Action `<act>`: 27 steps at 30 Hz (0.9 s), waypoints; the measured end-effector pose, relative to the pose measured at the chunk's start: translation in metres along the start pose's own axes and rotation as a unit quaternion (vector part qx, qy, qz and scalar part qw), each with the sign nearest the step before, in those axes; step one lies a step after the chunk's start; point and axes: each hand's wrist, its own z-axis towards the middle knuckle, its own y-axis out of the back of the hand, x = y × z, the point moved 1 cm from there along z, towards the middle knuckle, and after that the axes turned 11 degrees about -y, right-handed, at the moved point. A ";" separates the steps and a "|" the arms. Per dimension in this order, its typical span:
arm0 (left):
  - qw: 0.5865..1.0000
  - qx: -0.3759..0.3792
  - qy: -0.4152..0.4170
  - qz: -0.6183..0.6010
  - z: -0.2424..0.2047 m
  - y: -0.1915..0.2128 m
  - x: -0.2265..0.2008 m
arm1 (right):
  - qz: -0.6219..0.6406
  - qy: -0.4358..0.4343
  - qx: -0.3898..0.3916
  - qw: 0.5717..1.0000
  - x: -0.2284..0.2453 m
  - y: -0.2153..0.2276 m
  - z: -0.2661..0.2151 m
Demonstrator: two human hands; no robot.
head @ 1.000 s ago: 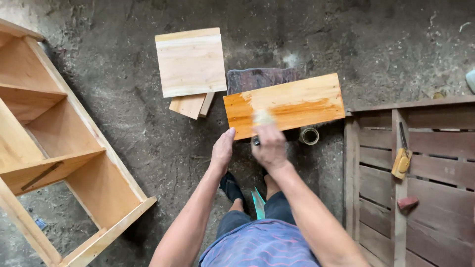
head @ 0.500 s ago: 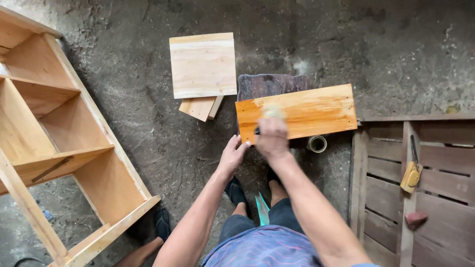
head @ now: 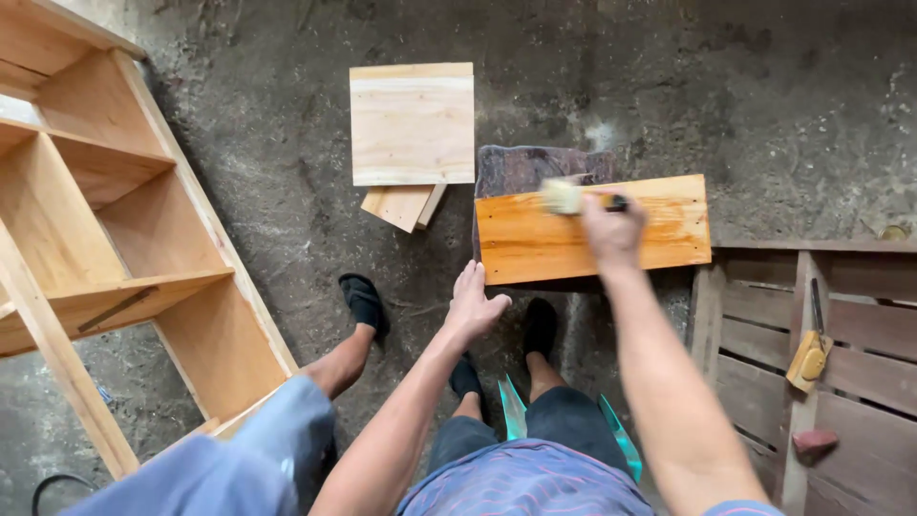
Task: The person applies a liquid coating to the internal and external surfaces of a wooden box with a brush, rotating the box to reach different sides.
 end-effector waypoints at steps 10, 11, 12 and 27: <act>0.998 0.032 0.008 0.045 0.008 -0.003 0.003 | -0.251 0.424 -0.063 0.868 0.020 -0.029 -0.079; 0.998 0.029 0.004 0.050 0.003 -0.007 0.007 | -0.190 0.387 0.011 0.902 0.025 -0.023 -0.079; 0.998 0.034 0.015 0.051 0.002 -0.010 0.009 | -0.126 0.345 0.085 0.926 0.029 -0.019 -0.072; 0.996 0.040 0.014 0.075 0.013 -0.002 -0.001 | 0.036 0.146 0.253 0.956 0.053 -0.043 -0.083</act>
